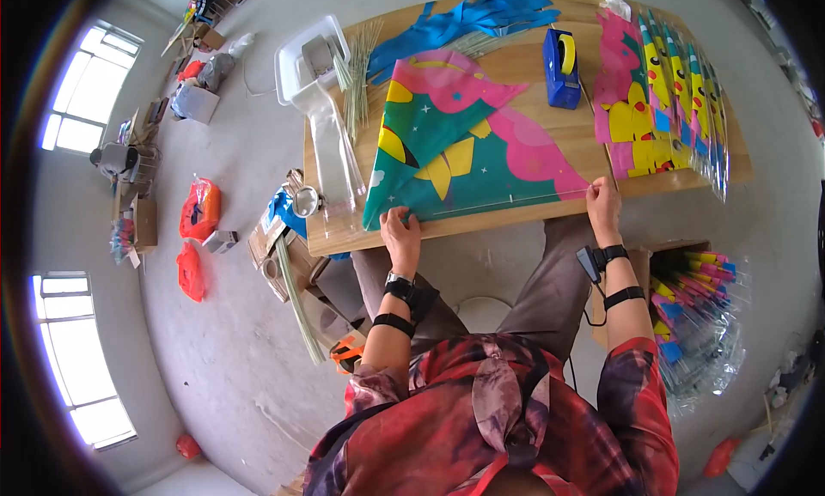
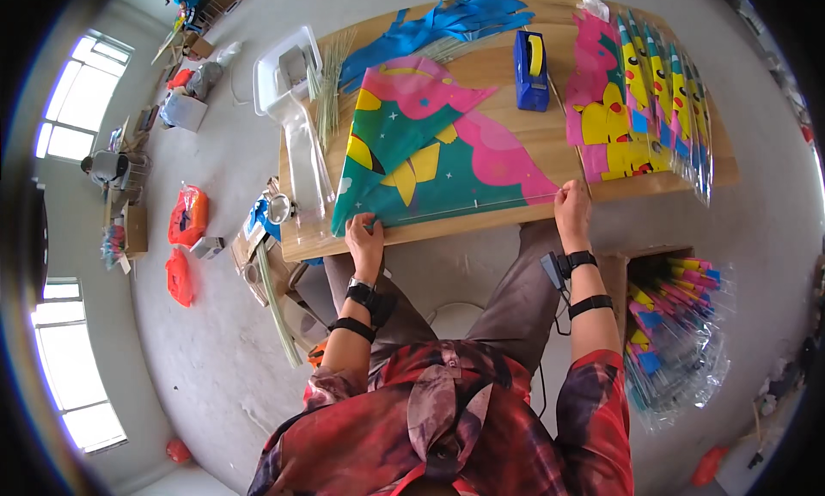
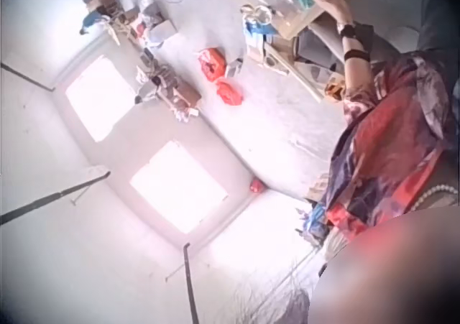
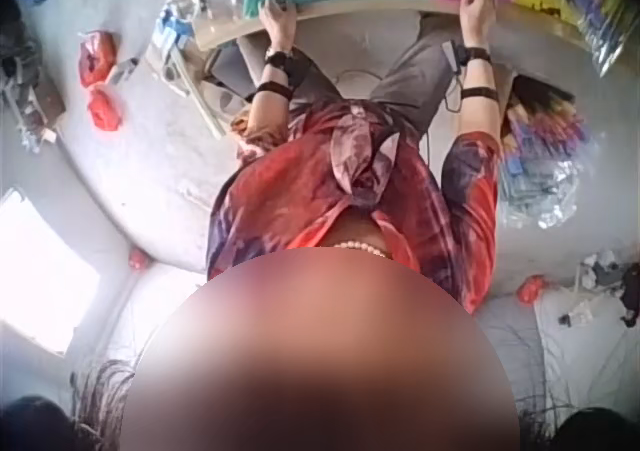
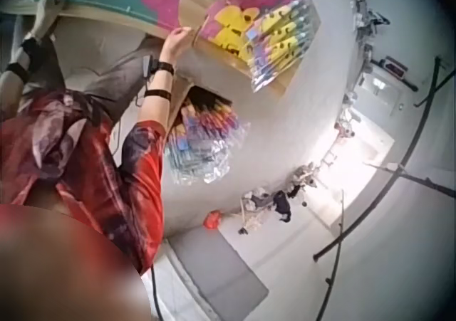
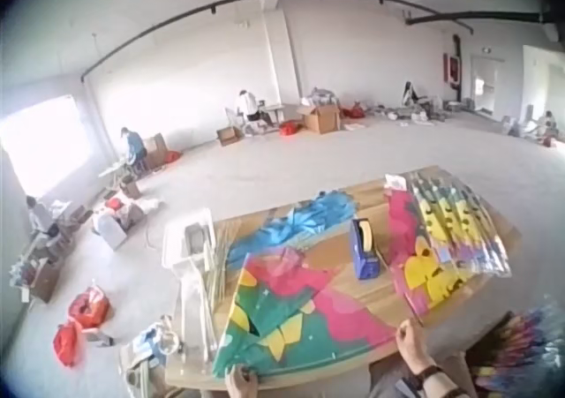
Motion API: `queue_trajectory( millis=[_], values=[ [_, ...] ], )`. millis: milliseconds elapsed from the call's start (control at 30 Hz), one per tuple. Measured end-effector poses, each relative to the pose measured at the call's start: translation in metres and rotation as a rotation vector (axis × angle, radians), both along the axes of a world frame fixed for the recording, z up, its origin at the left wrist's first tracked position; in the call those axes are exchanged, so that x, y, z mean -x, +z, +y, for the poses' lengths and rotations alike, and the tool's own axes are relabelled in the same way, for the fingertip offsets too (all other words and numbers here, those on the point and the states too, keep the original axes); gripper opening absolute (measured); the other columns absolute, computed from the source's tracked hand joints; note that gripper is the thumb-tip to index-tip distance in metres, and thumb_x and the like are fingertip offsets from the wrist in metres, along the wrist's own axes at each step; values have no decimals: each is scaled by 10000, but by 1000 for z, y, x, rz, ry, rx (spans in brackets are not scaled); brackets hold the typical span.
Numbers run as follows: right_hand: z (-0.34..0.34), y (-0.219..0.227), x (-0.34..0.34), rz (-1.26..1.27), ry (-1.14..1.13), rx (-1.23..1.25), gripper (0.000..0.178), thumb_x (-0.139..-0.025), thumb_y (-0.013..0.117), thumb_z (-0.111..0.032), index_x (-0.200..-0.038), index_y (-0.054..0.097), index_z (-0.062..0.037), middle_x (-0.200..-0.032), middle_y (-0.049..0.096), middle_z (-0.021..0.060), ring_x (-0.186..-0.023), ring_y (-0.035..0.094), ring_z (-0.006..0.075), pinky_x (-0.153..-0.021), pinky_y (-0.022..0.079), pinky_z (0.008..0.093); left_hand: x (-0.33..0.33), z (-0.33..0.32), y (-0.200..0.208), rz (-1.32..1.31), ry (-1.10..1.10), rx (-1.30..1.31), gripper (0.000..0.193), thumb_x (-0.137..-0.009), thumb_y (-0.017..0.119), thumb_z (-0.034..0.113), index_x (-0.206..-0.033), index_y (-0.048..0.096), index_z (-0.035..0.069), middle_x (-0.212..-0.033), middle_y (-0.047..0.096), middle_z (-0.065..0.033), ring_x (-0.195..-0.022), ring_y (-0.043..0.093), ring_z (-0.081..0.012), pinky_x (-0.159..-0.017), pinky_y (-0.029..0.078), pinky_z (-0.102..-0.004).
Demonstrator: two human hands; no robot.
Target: Assemble a kite by attaching structural sticks and decorative ribbons to the kite body using tape.
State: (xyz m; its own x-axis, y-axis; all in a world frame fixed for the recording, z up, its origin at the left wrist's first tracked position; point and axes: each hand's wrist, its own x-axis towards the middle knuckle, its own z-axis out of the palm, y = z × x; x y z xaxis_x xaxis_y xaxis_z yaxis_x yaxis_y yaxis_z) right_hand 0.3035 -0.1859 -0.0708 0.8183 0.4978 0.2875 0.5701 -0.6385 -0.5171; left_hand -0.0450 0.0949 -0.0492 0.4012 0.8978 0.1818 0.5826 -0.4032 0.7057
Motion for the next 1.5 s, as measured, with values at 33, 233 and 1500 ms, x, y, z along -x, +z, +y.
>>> queue_trajectory(
  millis=[33, 233, 1500],
  values=[
    [3, 1, 1, -9, -3, -3, 159, -880, 691, -62, -947, 546, -62, -820, 653, 142, -811, 656, 367, -724, 507, 469, 3, 1, -4, 30, 18, -58, 245, -851, 690, 27, -1088, 635, 6, -1027, 610, -158, -866, 641, -294, -781, 528, -390],
    [-6, -9, -5, -55, -9, 12, 153, -878, 688, -65, -952, 554, -67, -844, 653, 145, -813, 659, 362, -712, 512, 463, -14, -40, 20, 149, -195, -165, 519, -904, 625, 60, -1403, 491, 10, -1468, 444, -244, -1378, 428, -372, -1143, 353, -470],
    [-25, 15, -15, 127, -68, -12, 260, -842, 727, -14, -1024, 545, -46, -996, 618, 179, -957, 615, 391, -817, 500, 483, 4, -48, 15, 440, -568, -307, 815, -872, 700, 266, -1583, 329, 127, -1654, 271, -153, -1538, 228, -330, -1236, 189, -486]
  ],
)
